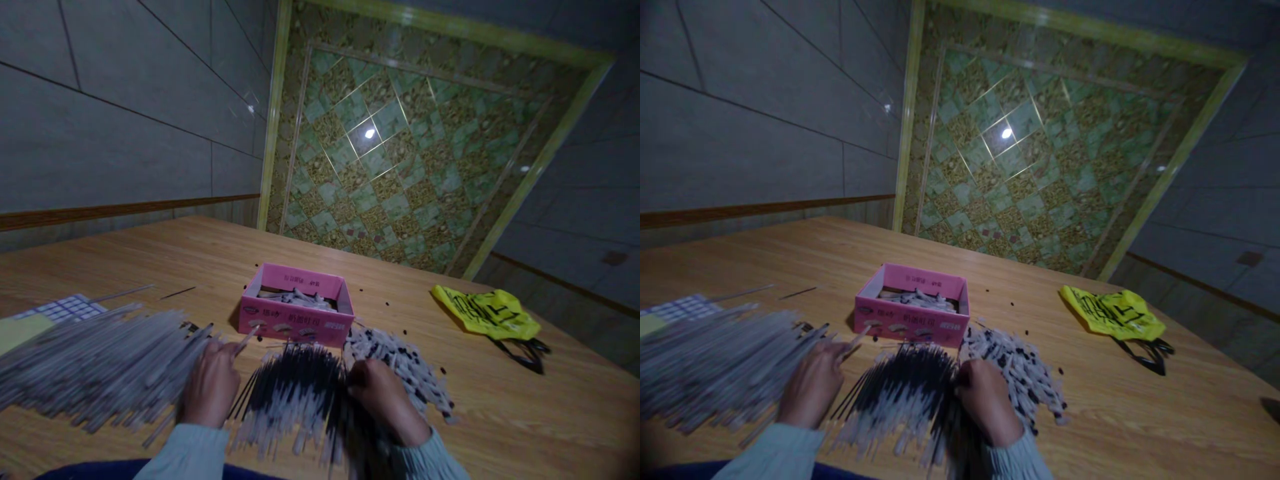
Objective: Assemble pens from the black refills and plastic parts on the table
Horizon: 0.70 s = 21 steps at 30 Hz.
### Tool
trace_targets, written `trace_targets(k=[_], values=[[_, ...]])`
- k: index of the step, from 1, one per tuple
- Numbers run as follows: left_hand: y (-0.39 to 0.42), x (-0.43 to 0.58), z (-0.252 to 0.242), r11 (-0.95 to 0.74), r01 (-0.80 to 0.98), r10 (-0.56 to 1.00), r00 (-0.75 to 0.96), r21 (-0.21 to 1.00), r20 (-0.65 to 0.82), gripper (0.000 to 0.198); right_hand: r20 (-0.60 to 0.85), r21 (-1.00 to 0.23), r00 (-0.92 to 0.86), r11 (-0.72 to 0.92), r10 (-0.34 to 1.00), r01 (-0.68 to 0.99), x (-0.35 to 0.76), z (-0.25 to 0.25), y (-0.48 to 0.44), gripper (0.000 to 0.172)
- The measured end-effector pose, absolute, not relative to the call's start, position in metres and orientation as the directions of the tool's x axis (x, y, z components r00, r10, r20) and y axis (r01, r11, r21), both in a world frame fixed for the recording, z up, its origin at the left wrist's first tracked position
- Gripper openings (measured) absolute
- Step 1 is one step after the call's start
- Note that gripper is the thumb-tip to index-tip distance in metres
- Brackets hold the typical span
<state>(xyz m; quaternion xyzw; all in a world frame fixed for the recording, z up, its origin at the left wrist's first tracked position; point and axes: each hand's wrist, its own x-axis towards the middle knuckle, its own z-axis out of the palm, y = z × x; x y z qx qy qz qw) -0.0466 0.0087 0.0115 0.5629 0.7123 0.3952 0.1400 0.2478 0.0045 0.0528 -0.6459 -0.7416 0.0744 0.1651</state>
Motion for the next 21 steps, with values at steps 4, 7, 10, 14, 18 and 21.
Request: trace_targets(k=[4,7,10,14,18,21], values=[[0.008,-0.027,0.016,-0.079,0.381,0.943,-0.270,0.921,0.192,0.024,0.097,-0.202,-0.017,0.037,0.995,0.979,0.259,0.036,-0.007,0.016],[0.003,-0.004,0.015,-0.088,0.105,0.982,-0.160,0.991,0.104,0.030,0.091,-0.129,0.048,-0.036,0.995,0.991,0.260,0.028,-0.009,0.015],[-0.002,0.012,0.015,-0.029,-0.100,0.997,-0.070,0.995,0.022,0.032,0.070,-0.081,0.063,-0.057,0.996,0.995,0.258,0.023,-0.011,0.016],[-0.005,0.020,0.014,0.041,-0.244,0.999,-0.005,0.969,-0.044,0.029,0.056,-0.048,0.065,-0.062,0.996,0.997,0.251,0.020,-0.013,0.019],[-0.005,0.022,0.012,0.078,-0.306,0.997,0.020,0.949,-0.075,0.028,0.051,-0.048,0.088,-0.086,0.995,0.995,0.243,0.015,-0.013,0.021],[-0.006,0.022,0.011,0.099,-0.313,0.995,0.019,0.945,-0.097,0.030,0.044,-0.076,0.095,-0.091,0.995,0.993,0.242,0.014,-0.013,0.018]])
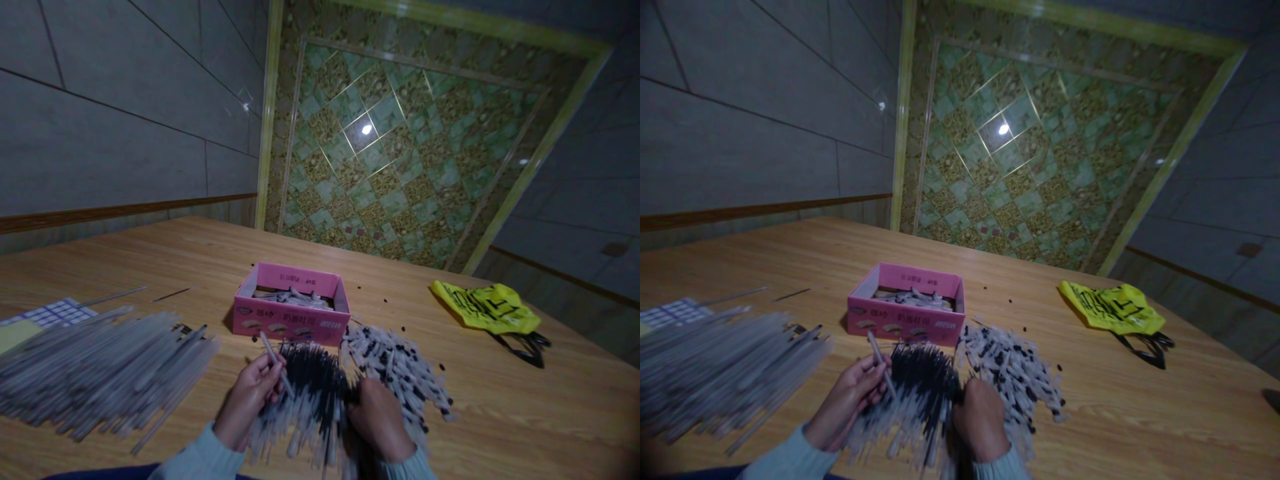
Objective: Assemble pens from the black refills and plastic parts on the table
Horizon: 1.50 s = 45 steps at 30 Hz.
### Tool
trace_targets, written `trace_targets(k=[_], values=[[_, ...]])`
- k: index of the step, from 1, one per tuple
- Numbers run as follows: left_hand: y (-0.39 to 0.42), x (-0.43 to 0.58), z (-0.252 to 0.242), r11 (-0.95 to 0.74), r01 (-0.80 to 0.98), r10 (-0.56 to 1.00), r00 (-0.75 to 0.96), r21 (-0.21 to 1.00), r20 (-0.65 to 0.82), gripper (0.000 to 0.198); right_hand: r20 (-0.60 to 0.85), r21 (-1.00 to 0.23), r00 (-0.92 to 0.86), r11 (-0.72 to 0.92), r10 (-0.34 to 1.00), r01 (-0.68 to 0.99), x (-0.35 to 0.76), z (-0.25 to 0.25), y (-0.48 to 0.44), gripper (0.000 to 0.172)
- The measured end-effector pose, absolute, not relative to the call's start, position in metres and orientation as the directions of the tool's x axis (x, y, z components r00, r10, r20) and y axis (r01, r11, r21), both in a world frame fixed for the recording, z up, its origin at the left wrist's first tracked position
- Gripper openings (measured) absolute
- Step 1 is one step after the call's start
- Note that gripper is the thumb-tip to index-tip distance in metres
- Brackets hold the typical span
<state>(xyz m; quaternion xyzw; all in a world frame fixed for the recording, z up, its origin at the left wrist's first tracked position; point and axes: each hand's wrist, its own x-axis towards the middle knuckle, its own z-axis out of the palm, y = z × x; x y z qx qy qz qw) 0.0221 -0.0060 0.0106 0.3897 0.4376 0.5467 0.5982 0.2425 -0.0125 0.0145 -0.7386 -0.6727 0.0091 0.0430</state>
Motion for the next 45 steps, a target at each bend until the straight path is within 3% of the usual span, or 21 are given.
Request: trace_targets(k=[5,14,26,30,36,41,45], values=[[-0.005,0.019,0.008,0.135,-0.287,0.991,0.014,0.948,-0.137,0.032,0.051,-0.141,0.099,-0.090,0.994,0.986,0.272,0.030,-0.011,0.018],[-0.002,0.017,0.004,0.146,-0.253,0.988,-0.003,0.956,-0.152,0.038,-0.037,-0.124,0.172,-0.176,0.984,0.977,0.309,0.037,-0.020,0.020],[-0.002,0.018,0.005,0.137,-0.223,0.990,0.006,0.965,-0.139,0.039,0.033,-0.099,0.130,-0.126,0.991,0.987,0.272,0.021,-0.017,0.017],[-0.002,0.018,0.005,0.127,-0.220,0.992,0.003,0.967,-0.130,0.038,0.070,-0.181,0.142,-0.128,0.987,0.975,0.259,0.011,-0.008,0.013],[-0.002,0.018,0.004,0.118,-0.226,0.993,0.004,0.967,-0.120,0.039,0.124,-0.401,0.106,-0.048,0.987,0.915,0.236,-0.005,0.006,0.007],[-0.003,0.019,0.006,0.108,-0.222,0.994,-0.001,0.969,-0.111,0.038,0.177,-0.568,0.044,0.065,0.983,0.821,0.223,-0.011,0.008,0.015],[-0.004,0.018,0.007,0.109,-0.216,0.994,0.003,0.970,-0.110,0.037,0.182,-0.605,0.058,0.065,0.982,0.794,0.228,-0.009,0.006,0.018]])
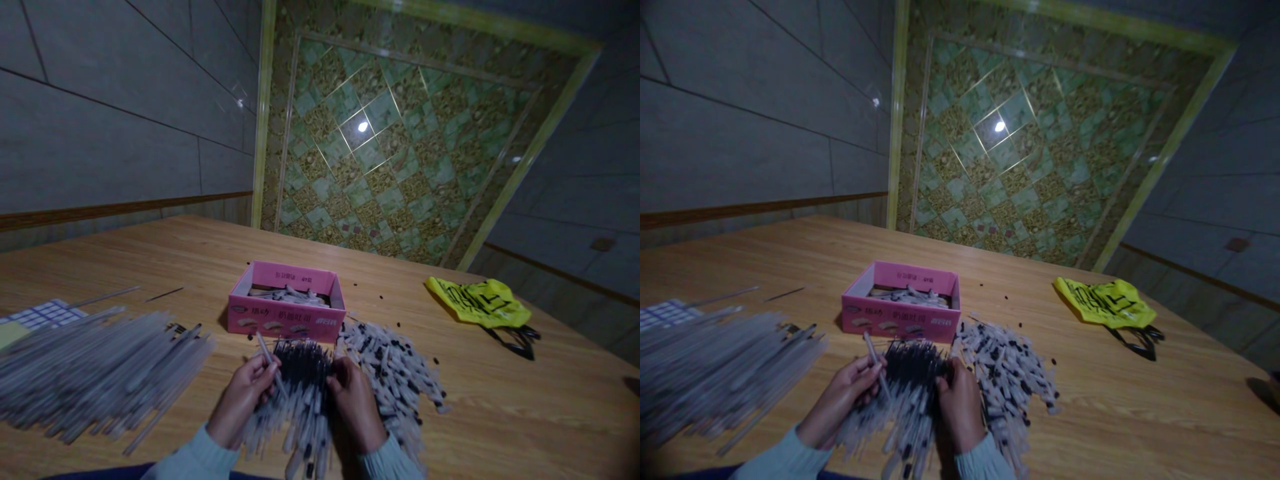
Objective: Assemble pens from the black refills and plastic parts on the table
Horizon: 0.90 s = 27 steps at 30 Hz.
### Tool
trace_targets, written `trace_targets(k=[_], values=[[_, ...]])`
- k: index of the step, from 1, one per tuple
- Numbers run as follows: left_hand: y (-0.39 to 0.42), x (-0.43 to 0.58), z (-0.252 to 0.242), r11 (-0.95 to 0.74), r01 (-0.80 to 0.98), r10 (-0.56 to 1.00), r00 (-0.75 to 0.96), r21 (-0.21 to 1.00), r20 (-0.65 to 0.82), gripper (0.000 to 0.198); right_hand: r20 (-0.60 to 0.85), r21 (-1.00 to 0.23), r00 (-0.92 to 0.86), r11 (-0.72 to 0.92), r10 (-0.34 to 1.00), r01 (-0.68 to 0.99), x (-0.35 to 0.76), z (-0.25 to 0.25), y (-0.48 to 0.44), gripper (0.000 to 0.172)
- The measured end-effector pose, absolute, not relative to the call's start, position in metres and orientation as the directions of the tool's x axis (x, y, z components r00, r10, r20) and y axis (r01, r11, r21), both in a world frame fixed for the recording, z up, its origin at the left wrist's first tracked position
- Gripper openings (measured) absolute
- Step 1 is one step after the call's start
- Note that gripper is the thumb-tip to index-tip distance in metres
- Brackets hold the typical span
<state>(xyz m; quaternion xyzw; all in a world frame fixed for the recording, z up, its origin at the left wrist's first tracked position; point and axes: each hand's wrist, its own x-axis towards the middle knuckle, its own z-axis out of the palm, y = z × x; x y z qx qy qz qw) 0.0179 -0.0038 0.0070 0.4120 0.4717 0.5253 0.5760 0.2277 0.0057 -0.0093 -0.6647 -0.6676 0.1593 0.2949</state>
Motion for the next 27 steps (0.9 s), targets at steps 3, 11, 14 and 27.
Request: trace_targets(k=[3,11,14,27], values=[[-0.004,0.018,0.007,0.111,-0.218,0.994,0.006,0.970,-0.113,0.035,0.167,-0.593,0.047,0.062,0.985,0.802,0.233,-0.004,0.002,0.012],[-0.006,0.018,0.007,0.100,-0.213,0.995,-0.008,0.972,-0.104,0.032,0.072,-0.503,-0.158,0.173,0.985,0.847,0.233,0.018,-0.019,0.017],[-0.006,0.018,0.007,0.096,-0.208,0.995,-0.009,0.973,-0.100,0.033,0.061,-0.458,-0.189,0.196,0.980,0.867,0.229,0.017,-0.024,0.034],[-0.005,0.017,0.005,0.111,-0.201,0.993,-0.009,0.973,-0.116,0.034,0.102,-0.395,-0.085,0.119,0.991,0.911,0.248,0.027,-0.020,0.038]])
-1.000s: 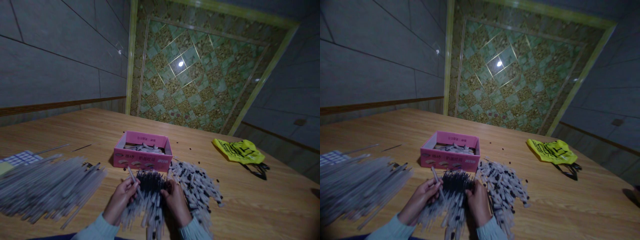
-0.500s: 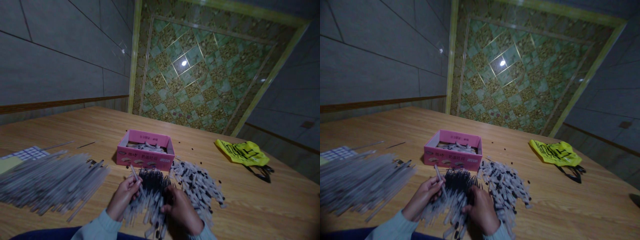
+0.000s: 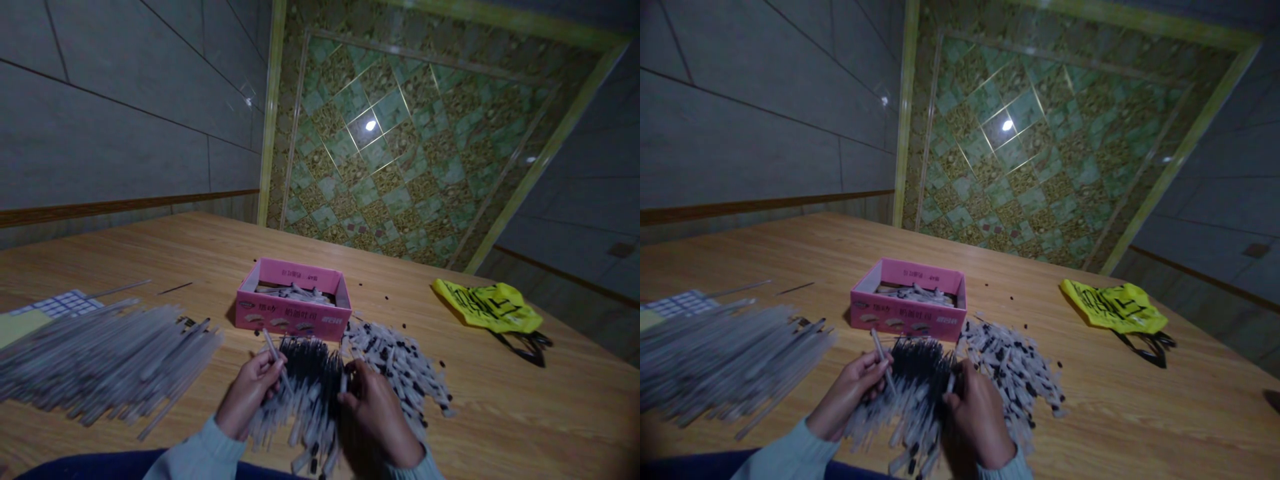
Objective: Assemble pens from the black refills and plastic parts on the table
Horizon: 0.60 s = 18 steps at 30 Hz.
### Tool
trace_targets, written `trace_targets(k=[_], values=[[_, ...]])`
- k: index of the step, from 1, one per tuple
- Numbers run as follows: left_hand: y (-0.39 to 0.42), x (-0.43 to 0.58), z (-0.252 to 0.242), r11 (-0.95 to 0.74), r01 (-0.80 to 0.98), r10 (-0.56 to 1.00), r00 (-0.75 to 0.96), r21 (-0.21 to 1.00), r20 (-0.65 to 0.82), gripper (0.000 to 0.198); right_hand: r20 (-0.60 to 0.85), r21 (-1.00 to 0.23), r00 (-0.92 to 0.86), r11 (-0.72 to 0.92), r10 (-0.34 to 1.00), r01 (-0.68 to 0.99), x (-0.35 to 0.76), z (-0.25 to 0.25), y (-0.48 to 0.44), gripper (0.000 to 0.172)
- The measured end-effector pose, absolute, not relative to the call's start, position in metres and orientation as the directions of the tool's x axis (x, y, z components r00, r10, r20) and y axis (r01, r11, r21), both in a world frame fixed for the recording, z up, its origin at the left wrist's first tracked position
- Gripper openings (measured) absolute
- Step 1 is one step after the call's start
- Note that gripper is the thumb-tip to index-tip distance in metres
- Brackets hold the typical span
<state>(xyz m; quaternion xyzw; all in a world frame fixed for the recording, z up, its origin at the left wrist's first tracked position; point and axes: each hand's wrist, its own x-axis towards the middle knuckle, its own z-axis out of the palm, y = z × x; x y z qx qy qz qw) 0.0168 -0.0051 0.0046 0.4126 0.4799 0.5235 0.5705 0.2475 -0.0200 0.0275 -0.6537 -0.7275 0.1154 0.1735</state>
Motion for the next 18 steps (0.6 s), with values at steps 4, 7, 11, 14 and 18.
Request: trace_targets(k=[4,7,11,14,18], values=[[-0.005,0.017,0.004,0.115,-0.201,0.993,-0.008,0.973,-0.119,0.033,0.266,-0.404,0.039,0.075,0.963,0.912,0.245,0.029,-0.020,0.039],[-0.005,0.018,0.005,0.113,-0.204,0.993,-0.005,0.972,-0.116,0.032,0.268,-0.429,-0.071,0.185,0.961,0.884,0.226,0.026,-0.025,0.022],[-0.005,0.017,0.006,0.114,-0.208,0.993,-0.010,0.972,-0.118,0.034,0.185,-0.326,-0.104,0.161,0.977,0.932,0.200,0.018,-0.030,0.029],[-0.005,0.017,0.005,0.117,-0.210,0.992,-0.011,0.971,-0.122,0.034,0.173,-0.278,-0.084,0.131,0.981,0.952,0.192,0.012,-0.031,0.027],[-0.006,0.018,0.006,0.120,-0.213,0.992,-0.007,0.970,-0.125,0.035,0.187,-0.308,-0.110,0.164,0.976,0.937,0.190,0.011,-0.033,0.021]])
